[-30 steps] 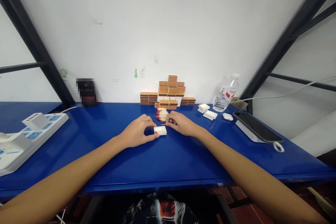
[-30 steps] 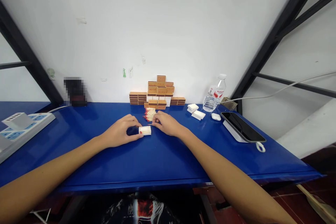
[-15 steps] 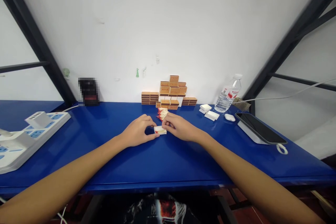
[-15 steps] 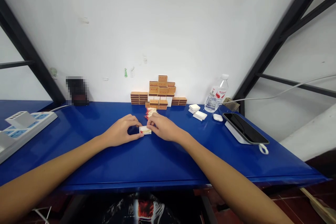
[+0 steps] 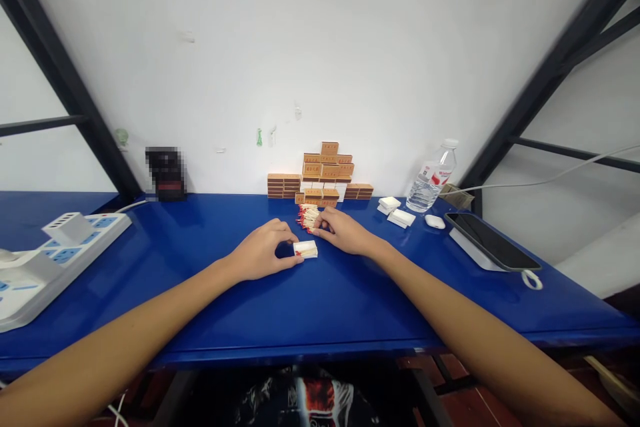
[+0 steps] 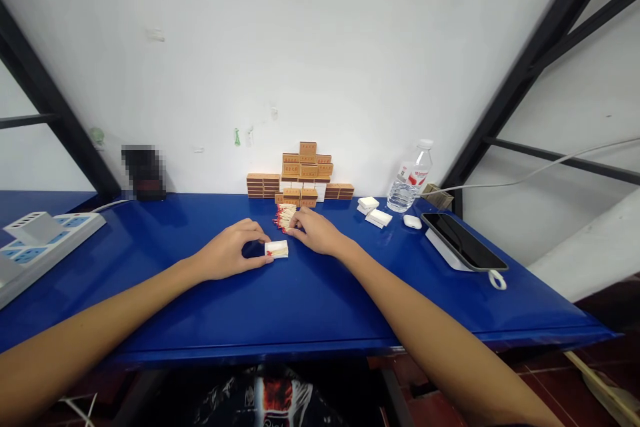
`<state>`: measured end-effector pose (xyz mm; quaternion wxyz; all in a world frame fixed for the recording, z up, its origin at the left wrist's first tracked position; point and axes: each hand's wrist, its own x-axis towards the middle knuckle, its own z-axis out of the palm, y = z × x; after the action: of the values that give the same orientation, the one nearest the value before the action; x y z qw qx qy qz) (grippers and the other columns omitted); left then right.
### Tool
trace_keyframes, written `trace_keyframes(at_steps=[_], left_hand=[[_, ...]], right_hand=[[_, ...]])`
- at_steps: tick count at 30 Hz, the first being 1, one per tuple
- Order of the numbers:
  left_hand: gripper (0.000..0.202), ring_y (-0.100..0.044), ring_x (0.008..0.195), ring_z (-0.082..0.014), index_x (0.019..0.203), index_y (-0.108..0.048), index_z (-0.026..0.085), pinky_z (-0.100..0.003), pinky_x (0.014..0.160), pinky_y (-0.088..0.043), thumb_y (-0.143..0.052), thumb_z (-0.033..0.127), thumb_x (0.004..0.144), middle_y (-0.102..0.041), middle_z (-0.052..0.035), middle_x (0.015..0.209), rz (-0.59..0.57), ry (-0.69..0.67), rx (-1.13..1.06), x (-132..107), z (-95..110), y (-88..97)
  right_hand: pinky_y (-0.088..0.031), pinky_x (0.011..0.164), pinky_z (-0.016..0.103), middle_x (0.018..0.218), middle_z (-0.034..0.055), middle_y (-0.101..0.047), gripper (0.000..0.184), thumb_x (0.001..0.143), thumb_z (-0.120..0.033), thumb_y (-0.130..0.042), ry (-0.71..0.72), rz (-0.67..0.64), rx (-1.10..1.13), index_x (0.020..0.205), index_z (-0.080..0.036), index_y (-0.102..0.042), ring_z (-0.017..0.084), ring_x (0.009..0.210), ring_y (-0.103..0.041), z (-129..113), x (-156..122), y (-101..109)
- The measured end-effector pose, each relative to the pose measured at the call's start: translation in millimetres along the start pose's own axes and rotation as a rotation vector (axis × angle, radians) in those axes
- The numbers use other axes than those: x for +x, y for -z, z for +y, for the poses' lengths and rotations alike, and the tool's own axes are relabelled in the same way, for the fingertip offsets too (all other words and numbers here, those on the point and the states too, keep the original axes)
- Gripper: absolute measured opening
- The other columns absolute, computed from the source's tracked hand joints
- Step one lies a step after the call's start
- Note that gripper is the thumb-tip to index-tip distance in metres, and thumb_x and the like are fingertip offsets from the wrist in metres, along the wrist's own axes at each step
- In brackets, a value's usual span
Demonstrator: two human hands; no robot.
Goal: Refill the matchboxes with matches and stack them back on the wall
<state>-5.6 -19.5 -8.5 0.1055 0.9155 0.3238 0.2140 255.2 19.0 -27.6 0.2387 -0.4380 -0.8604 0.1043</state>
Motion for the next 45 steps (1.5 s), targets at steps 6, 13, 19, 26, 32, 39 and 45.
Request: trace_keyframes(at_steps=[6, 13, 19, 26, 32, 39, 45], left_hand=[[0.031, -0.061, 0.098, -0.0236, 0.111, -0.075, 0.023, -0.037, 0.087, -0.049, -0.071, 0.048, 0.092, -0.069, -0.0061, 0.102, 0.010, -0.009, -0.003, 0.1, -1.5, 0.5], [0.033, -0.061, 0.098, -0.0239, 0.111, -0.075, 0.023, -0.037, 0.087, -0.049, -0.070, 0.049, 0.093, -0.069, -0.0063, 0.102, 0.004, 0.000, 0.005, 0.5, -2.5, 1.2], [0.032, -0.061, 0.098, -0.0237, 0.110, -0.075, 0.023, -0.038, 0.086, -0.049, -0.070, 0.049, 0.092, -0.069, -0.0060, 0.102, 0.005, 0.006, 0.009, 0.6, -3.6, 1.0], [0.034, -0.062, 0.098, -0.0238, 0.110, -0.074, 0.021, -0.038, 0.087, -0.050, -0.071, 0.050, 0.092, -0.070, -0.0065, 0.102, 0.021, 0.005, 0.025, 1.2, -5.6, 0.4], [0.034, -0.062, 0.097, -0.0241, 0.110, -0.075, 0.022, -0.037, 0.085, -0.050, -0.069, 0.051, 0.092, -0.070, -0.0068, 0.102, 0.021, 0.012, 0.023, 1.2, -8.4, 0.7], [0.035, -0.062, 0.098, -0.0242, 0.111, -0.075, 0.023, -0.038, 0.085, -0.050, -0.069, 0.051, 0.093, -0.070, -0.0068, 0.103, 0.014, 0.016, 0.026, 0.8, -9.0, 0.9], [0.035, -0.062, 0.098, -0.0243, 0.111, -0.075, 0.022, -0.038, 0.086, -0.050, -0.069, 0.051, 0.092, -0.070, -0.0070, 0.103, 0.026, 0.013, 0.030, 0.8, -10.3, 0.3]], right_hand=[[-0.042, 0.072, 0.027, 0.096, 0.0043, -0.058, 0.016, 0.099, -0.032, -0.064, -0.025, -0.049, 0.002, 0.094, -0.017, -0.064, 0.016, 0.080, -0.055, 2.1, -2.2, 4.5], [-0.042, 0.075, 0.028, 0.097, 0.0062, -0.059, 0.018, 0.100, -0.034, -0.062, -0.059, -0.095, -0.031, 0.093, -0.017, -0.063, 0.018, 0.083, -0.056, 0.2, -3.2, 6.6], [-0.043, 0.076, 0.029, 0.100, 0.0071, -0.059, 0.016, 0.102, -0.032, -0.059, -0.101, -0.142, -0.031, 0.095, -0.018, -0.062, 0.018, 0.082, -0.057, -3.3, -4.7, 9.0], [-0.044, 0.078, 0.029, 0.102, 0.0070, -0.059, 0.016, 0.103, -0.032, -0.056, -0.112, -0.149, -0.044, 0.097, -0.018, -0.061, 0.018, 0.083, -0.058, 0.0, -6.1, 8.5], [-0.044, 0.077, 0.029, 0.101, 0.0068, -0.060, 0.014, 0.101, -0.031, -0.059, -0.106, -0.141, -0.044, 0.098, -0.018, -0.063, 0.018, 0.082, -0.059, -0.3, -7.1, 9.7], [-0.044, 0.077, 0.029, 0.098, 0.0072, -0.061, 0.016, 0.101, -0.031, -0.058, -0.105, -0.156, -0.024, 0.094, -0.018, -0.062, 0.019, 0.083, -0.059, -0.3, -8.4, 10.8], [-0.045, 0.080, 0.031, 0.101, 0.0077, -0.061, 0.015, 0.102, -0.027, -0.055, -0.102, -0.118, -0.012, 0.093, -0.018, -0.061, 0.018, 0.084, -0.058, 0.5, -8.8, 13.8]])
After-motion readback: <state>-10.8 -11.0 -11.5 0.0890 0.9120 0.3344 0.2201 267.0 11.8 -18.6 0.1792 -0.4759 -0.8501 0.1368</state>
